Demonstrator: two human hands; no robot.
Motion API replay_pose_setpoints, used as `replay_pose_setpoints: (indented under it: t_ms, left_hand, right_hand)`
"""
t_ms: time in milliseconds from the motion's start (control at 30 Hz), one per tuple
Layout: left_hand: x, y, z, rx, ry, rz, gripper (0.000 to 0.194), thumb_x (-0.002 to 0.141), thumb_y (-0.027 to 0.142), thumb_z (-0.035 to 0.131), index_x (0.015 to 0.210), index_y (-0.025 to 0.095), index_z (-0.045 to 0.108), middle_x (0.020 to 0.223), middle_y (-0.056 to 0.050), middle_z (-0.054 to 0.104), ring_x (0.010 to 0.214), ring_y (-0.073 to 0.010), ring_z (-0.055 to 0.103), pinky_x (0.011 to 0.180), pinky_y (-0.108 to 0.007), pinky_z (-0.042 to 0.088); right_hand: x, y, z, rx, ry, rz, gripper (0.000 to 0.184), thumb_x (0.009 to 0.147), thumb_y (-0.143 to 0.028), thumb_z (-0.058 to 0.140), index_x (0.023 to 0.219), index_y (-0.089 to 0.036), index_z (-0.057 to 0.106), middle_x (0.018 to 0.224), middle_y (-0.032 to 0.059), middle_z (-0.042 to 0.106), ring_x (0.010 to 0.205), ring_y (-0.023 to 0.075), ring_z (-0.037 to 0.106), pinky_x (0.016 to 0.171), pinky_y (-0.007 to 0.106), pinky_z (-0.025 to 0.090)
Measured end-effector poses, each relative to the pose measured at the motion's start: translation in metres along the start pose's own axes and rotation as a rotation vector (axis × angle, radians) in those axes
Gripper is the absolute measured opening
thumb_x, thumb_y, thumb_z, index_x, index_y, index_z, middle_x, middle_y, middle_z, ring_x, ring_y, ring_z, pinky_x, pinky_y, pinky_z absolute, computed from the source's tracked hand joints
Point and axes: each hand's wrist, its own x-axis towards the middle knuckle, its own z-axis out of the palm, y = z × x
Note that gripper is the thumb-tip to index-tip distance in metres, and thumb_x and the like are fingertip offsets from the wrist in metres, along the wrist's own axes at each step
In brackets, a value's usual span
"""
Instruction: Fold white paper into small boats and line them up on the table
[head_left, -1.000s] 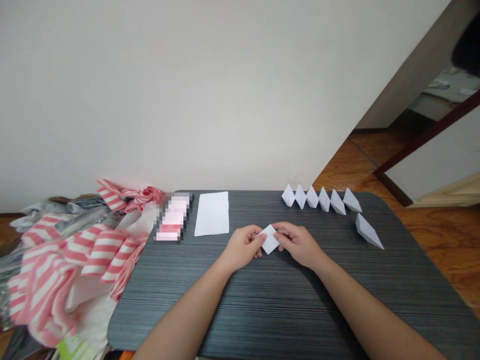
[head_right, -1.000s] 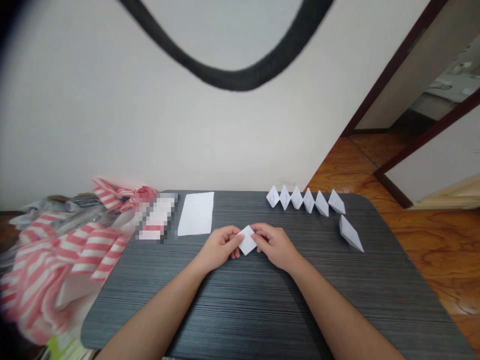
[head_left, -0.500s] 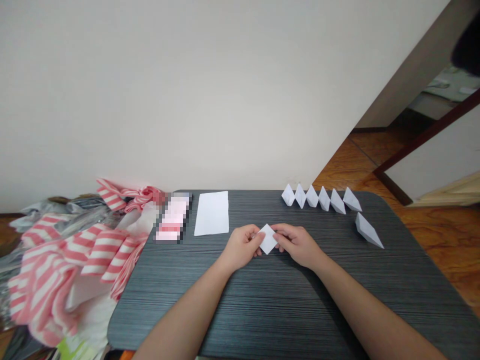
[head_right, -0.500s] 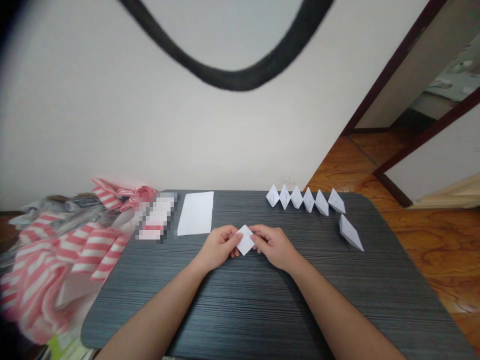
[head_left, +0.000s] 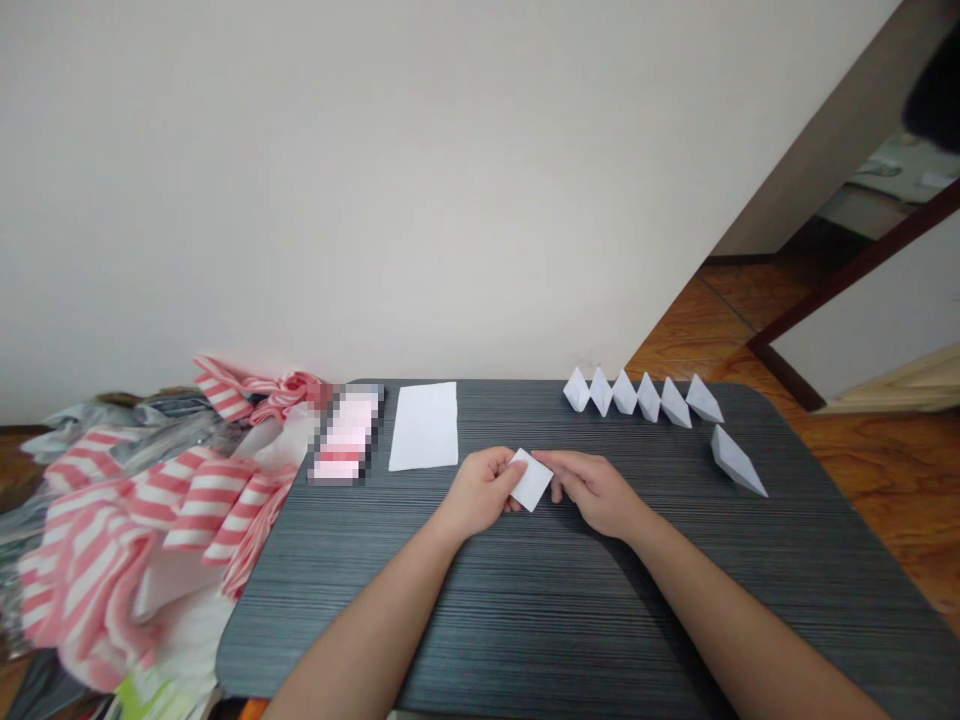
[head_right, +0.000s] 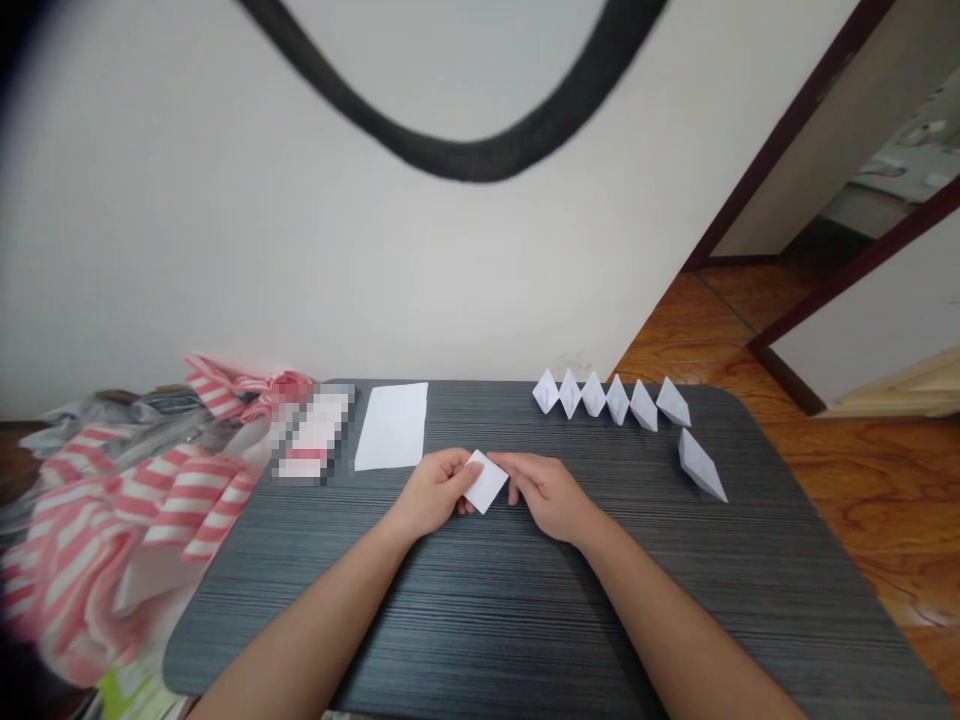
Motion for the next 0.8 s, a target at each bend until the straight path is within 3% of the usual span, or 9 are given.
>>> replay_pose_setpoints:
  t_ms: [200,467,800]
  left_hand:
    - [0.0004,0.0000,-0.0003,-0.001,0.017,0.024,0.034,0.085,0.046,0.047,0.076,0.014,0.054,0.053,0.001,0.055,0.045,-0.0090,0.049,0.044,-0.019,0.038]
    - [-0.0001,0.0018,0.0008,0.020,0.015,0.017,0.034,0.084,0.046,0.048,0.074,0.014,0.054,0.054,0.002,0.053,0.045,-0.0085,0.049,0.043,-0.019,0.038]
    - [-0.0004,0.0005,0.0001,-0.002,-0.022,0.010,0.033,0.084,0.045,0.049,0.074,0.014,0.054,0.055,0.000,0.056,0.047,-0.0087,0.050,0.045,-0.019,0.038]
  right_hand:
    - [0.0016,-0.0015,-0.0012,-0.001,-0.013,-0.127,0.029,0.090,-0.018,0.046,0.114,-0.023,0.061,0.106,0.0092,0.060,0.082,0.0158,0.060,0.077,0.032,0.049]
    - [0.0033,-0.0014,-0.0027,-0.056,-0.027,-0.154,0.024,0.085,-0.024,0.058,0.107,-0.025,0.067,0.104,0.0080,0.061,0.092,0.0187,0.061,0.079,0.033,0.050]
    - [0.0035,-0.0031,-0.0027,-0.051,-0.016,-0.118,0.019,0.087,-0.024,0.055,0.100,-0.025,0.070,0.100,0.0063,0.062,0.088,0.0175,0.061,0.079,0.032,0.050]
